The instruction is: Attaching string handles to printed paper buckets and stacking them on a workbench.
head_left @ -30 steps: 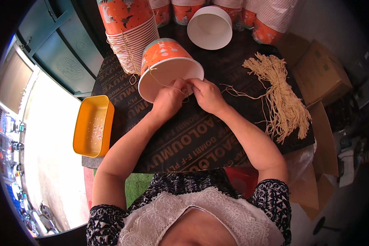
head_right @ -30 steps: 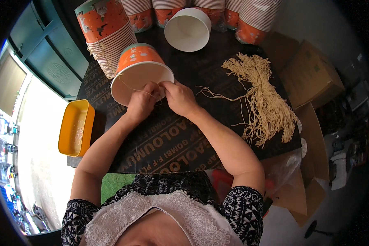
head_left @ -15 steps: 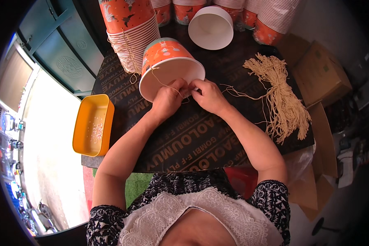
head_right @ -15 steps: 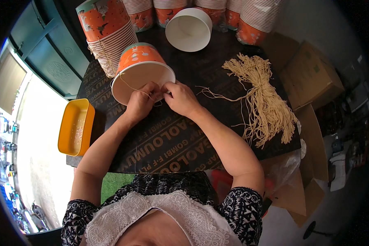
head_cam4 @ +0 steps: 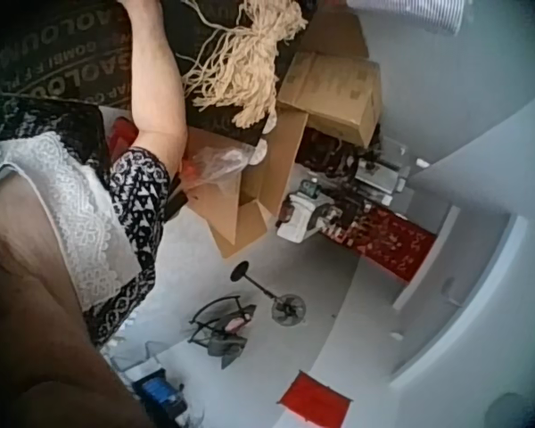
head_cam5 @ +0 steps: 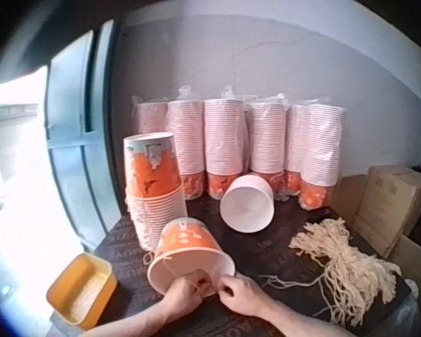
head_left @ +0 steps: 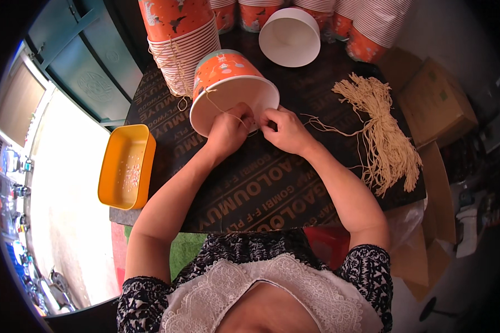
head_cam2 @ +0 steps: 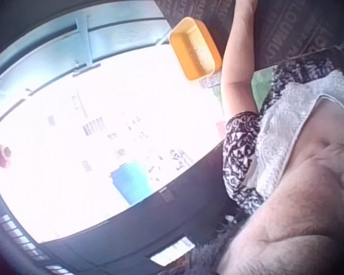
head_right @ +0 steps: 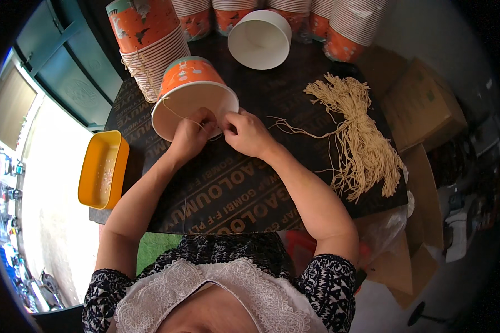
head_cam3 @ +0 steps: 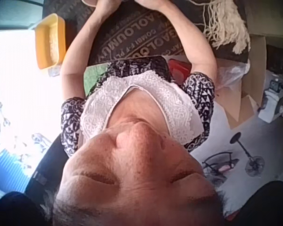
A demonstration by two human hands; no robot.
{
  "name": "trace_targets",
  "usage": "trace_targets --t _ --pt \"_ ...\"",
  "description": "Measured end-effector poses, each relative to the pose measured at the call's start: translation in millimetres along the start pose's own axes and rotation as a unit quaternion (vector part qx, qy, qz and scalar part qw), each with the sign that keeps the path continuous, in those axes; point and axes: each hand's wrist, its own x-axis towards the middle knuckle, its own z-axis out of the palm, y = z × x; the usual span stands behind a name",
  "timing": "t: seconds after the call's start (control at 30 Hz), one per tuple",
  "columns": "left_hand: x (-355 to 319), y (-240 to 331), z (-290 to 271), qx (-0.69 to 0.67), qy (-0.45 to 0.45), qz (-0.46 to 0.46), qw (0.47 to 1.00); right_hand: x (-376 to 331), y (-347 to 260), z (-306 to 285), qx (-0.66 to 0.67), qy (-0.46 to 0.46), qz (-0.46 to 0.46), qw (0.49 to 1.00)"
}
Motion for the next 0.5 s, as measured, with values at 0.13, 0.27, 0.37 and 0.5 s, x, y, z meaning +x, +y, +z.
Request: trace_targets --t 0.13,0.27,0.37,0.5 --pt "0.2 0.4 1.3 0.002 0.014 -0.012 1.0 -0.9 3.1 -0.4 -0.019 -0.009 -0.026 0.999" --pt "0.9 -3.5 0.8 0.009 0.021 -0.006 1.0 -1.0 -1.3 -0.2 -0.028 -0.016 -0.024 0.999" --pt "1.7 -2.8 0.6 0.013 0.02 -0.008 1.0 -1.9 -0.2 -0.5 -0.044 -0.02 -0.029 0.998" --pt "1.8 0.0 -0.2 0.011 0.015 -0.014 1.0 -2.4 0.0 -0.3 -0.061 -0.026 -0.026 0.997"
